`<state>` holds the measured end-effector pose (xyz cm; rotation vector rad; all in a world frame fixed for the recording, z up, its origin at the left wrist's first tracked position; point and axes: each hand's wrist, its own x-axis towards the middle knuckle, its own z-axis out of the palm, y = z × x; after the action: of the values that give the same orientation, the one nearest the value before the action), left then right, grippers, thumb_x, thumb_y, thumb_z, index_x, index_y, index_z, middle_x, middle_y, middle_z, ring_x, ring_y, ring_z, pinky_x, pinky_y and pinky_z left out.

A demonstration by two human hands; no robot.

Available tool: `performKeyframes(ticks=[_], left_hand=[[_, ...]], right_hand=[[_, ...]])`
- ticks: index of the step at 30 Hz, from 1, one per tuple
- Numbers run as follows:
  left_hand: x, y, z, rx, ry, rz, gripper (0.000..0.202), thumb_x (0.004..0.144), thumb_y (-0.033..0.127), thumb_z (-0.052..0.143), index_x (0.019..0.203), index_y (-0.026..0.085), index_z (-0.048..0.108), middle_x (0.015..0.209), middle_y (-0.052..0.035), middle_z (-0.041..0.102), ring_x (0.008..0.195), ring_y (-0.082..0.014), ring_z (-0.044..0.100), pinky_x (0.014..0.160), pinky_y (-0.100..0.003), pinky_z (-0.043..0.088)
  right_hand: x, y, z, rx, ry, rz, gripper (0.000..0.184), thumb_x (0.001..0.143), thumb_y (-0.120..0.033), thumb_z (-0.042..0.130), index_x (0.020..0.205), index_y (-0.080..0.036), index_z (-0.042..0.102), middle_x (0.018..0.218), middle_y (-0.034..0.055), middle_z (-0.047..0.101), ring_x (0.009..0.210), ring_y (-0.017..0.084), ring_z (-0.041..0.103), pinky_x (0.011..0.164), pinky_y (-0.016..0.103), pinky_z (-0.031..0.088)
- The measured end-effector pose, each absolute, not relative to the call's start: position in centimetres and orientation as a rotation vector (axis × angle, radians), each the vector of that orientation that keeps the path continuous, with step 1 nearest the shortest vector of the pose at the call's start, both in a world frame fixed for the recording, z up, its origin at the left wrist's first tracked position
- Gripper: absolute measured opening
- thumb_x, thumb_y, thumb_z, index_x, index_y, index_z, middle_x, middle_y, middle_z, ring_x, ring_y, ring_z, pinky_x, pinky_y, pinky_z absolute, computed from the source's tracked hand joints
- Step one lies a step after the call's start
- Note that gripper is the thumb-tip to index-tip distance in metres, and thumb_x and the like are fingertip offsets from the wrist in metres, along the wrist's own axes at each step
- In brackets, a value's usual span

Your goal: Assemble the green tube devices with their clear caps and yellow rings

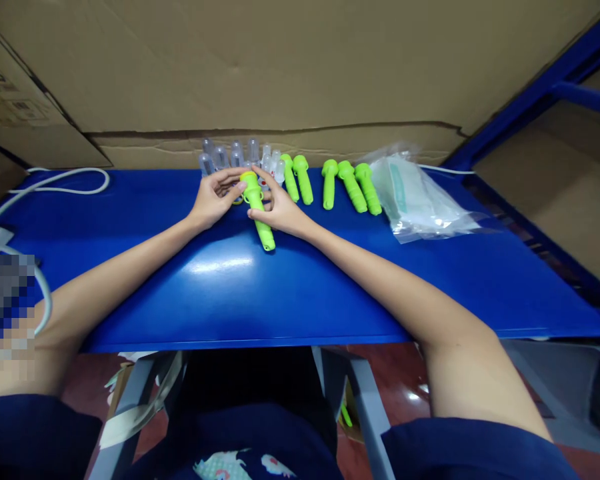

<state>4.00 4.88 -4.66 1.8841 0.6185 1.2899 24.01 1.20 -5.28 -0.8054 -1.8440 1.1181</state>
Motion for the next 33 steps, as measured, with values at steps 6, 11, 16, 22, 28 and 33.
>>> performKeyframes(ticks=[6, 11, 16, 22, 28, 33], left_hand=[[4.0, 5.6, -5.3, 1.925, 0.601, 1.288, 0.063, 0.084, 0.07, 0.071, 0.124, 0.021, 0.073, 0.138, -0.0143, 0.068, 0.122, -0.0285, 0.07, 0.107, -0.043, 0.055], [3.8, 6.0, -5.6, 1.944, 0.635, 1.325, 0.06, 0.083, 0.07, 0.071, 0.12, 0.023, 0.075, 0.15, -0.0135, 0.057, 0.123, -0.0266, 0.069, 0.101, -0.036, 0.057], [3.9, 5.4, -4.9, 1.939, 0.651, 1.305, 0.058, 0.084, 0.068, 0.072, 0.117, 0.021, 0.076, 0.134, -0.0134, 0.071, 0.122, -0.0267, 0.069, 0.1, -0.036, 0.056], [4.1, 4.6, -4.1, 1.852, 0.727, 1.289, 0.05, 0.08, 0.059, 0.081, 0.109, 0.019, 0.078, 0.123, -0.0121, 0.077, 0.115, -0.026, 0.073, 0.099, -0.035, 0.056], [4.1, 4.5, -4.0, 1.855, 0.758, 1.303, 0.054, 0.082, 0.063, 0.076, 0.112, 0.019, 0.077, 0.121, -0.0113, 0.078, 0.11, -0.0241, 0.074, 0.101, -0.035, 0.056], [4.0, 4.8, -4.3, 1.797, 0.756, 1.29, 0.063, 0.079, 0.069, 0.076, 0.116, 0.018, 0.076, 0.127, -0.0127, 0.075, 0.118, -0.0267, 0.072, 0.106, -0.038, 0.055]], right_hand=[[24.0, 0.7, -5.4, -0.842, -1.861, 1.018, 0.097, 0.08, -0.039, 0.076, 0.164, -0.038, 0.025, 0.155, 0.0101, 0.049, 0.078, 0.011, 0.067, 0.058, 0.023, 0.059], [24.3, 0.7, -5.6, -0.885, -1.895, 0.916, 0.092, 0.082, -0.039, 0.076, 0.162, -0.04, 0.031, 0.164, 0.0092, 0.033, 0.08, 0.01, 0.066, 0.063, 0.025, 0.061], [24.0, 0.5, -5.3, -0.907, -1.866, 0.893, 0.087, 0.079, -0.038, 0.077, 0.158, -0.036, 0.039, 0.158, 0.0098, 0.04, 0.08, 0.012, 0.066, 0.064, 0.026, 0.061], [23.3, 0.0, -5.0, -0.914, -1.792, 0.934, 0.088, 0.075, -0.038, 0.078, 0.154, -0.03, 0.042, 0.145, 0.0102, 0.054, 0.08, 0.014, 0.067, 0.063, 0.027, 0.061], [23.3, 0.3, -5.0, -0.913, -1.77, 0.933, 0.088, 0.073, -0.036, 0.078, 0.153, -0.027, 0.043, 0.142, 0.0116, 0.055, 0.076, 0.013, 0.067, 0.063, 0.028, 0.061], [23.2, 1.0, -4.9, -0.889, -1.709, 0.956, 0.083, 0.072, -0.039, 0.078, 0.148, -0.023, 0.048, 0.15, 0.0135, 0.051, 0.087, 0.016, 0.07, 0.076, 0.032, 0.064]])
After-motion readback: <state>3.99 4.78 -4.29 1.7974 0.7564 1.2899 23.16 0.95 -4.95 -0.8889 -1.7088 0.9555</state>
